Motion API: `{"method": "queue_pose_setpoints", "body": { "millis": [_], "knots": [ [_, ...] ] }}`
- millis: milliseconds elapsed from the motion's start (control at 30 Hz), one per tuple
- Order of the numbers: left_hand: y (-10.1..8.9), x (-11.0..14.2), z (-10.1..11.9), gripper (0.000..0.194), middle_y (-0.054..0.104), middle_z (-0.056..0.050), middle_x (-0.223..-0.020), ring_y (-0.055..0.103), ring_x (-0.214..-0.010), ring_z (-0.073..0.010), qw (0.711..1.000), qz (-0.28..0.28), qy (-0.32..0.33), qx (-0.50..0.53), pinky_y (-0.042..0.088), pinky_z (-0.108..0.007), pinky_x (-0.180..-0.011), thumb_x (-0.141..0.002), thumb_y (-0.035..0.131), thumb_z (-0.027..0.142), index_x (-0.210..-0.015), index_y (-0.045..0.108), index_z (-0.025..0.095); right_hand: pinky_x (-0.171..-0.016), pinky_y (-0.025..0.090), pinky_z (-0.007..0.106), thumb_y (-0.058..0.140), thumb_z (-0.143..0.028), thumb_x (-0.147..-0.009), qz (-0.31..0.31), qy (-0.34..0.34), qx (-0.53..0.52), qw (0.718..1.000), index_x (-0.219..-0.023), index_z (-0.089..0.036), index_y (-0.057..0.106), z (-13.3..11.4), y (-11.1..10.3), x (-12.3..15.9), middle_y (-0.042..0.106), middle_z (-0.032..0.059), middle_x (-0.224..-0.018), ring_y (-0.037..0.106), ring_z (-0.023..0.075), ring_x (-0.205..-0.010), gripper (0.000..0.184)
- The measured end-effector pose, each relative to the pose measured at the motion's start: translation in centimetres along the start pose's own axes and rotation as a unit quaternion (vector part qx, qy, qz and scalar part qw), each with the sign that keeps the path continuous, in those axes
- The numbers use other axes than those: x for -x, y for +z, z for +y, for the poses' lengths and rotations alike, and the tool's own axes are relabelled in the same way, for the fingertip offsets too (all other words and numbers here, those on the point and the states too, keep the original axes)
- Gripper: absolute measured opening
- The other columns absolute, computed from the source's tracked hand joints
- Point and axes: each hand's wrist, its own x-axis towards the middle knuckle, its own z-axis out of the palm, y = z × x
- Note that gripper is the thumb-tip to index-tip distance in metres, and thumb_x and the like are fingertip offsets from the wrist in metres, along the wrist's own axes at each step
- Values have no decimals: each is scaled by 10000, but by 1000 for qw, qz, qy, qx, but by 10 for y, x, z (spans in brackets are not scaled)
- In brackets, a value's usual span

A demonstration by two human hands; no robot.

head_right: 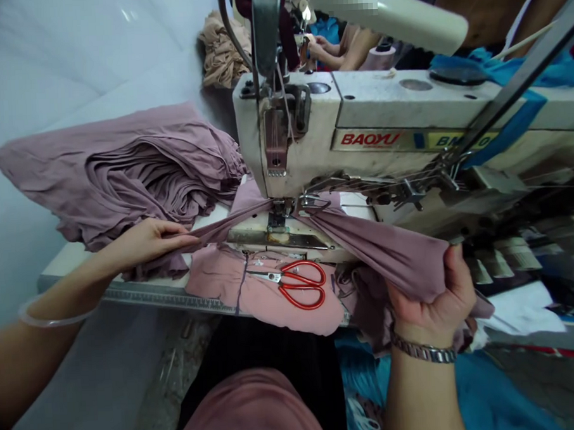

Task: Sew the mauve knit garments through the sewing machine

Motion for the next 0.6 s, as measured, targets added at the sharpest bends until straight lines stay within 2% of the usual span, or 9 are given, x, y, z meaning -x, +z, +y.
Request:
{"method": "queue_pose_setpoints", "body": {
  "millis": [100,167,233,300,333,400,500,533,600],
  "knots": [
    [-10,13,-11,340,666,10,-683,554,-554,-103,985,50,-53,153,407,-177,-466,-713,764,481,-823,723,162,-889,503,497,604,-383,-816,49,3,-24,999,-803,-304,752,-9,-4,3,617,13,-1300,474,306,-1320,169],
    [-14,14,-9,322,701,9,-784,631,-667,-129,930,125,-61,341,537,-218,-596,-673,823,430,-827,685,183,-910,526,462,625,-378,-803,59,-8,-66,996,-790,-295,730,-12,4,9,650,13,-1242,545,269,-1242,134],
    [-12,7,5,277,704,39,-817,663,-759,-135,845,205,-9,495,590,-273,-729,-695,820,387,-818,643,214,-838,564,437,640,-382,-805,22,-47,-53,997,-755,-270,702,-10,25,21,707,31,-1051,645,235,-1030,137],
    [3,-7,30,179,704,64,-861,669,-827,-123,807,249,105,525,589,-290,-806,-785,748,358,-867,636,244,-775,572,401,658,-319,-830,-109,-119,94,982,-826,-246,707,-3,54,36,709,35,-911,663,203,-868,88],
    [15,-15,43,131,705,61,-900,669,-859,-123,821,245,177,484,582,-298,-831,-837,692,347,-917,645,255,-775,566,383,655,-283,-844,-194,-186,182,946,-903,-230,713,3,69,43,707,42,-918,658,196,-859,98],
    [45,-29,66,158,704,-6,-996,668,-919,-161,895,180,309,268,568,-336,-858,-890,634,306,-1024,661,226,-873,541,401,644,-270,-867,-428,-310,366,766,-1116,-167,671,14,91,50,676,104,-1108,624,228,-1013,271],
    [87,-43,76,241,676,-109,-1079,643,-998,-225,879,141,445,-97,539,-385,-873,-912,604,241,-1133,645,152,-847,505,421,595,-198,-886,-456,-473,544,522,-1212,-62,606,24,98,42,595,193,-1224,551,281,-1059,353],
    [96,-45,72,249,669,-120,-1072,637,-991,-225,857,160,460,-171,533,-380,-855,-926,576,208,-1158,633,139,-811,495,411,580,-166,-886,-437,-504,575,473,-1253,-49,578,24,95,36,596,196,-1200,544,277,-1019,385],
    [104,-46,61,263,663,-105,-1037,628,-945,-199,826,201,468,-242,518,-345,-813,-948,516,144,-1192,614,147,-738,468,377,558,-131,-889,-414,-544,593,425,-1315,-44,530,22,87,26,622,165,-1071,532,246,-907,436]
  ]
}}
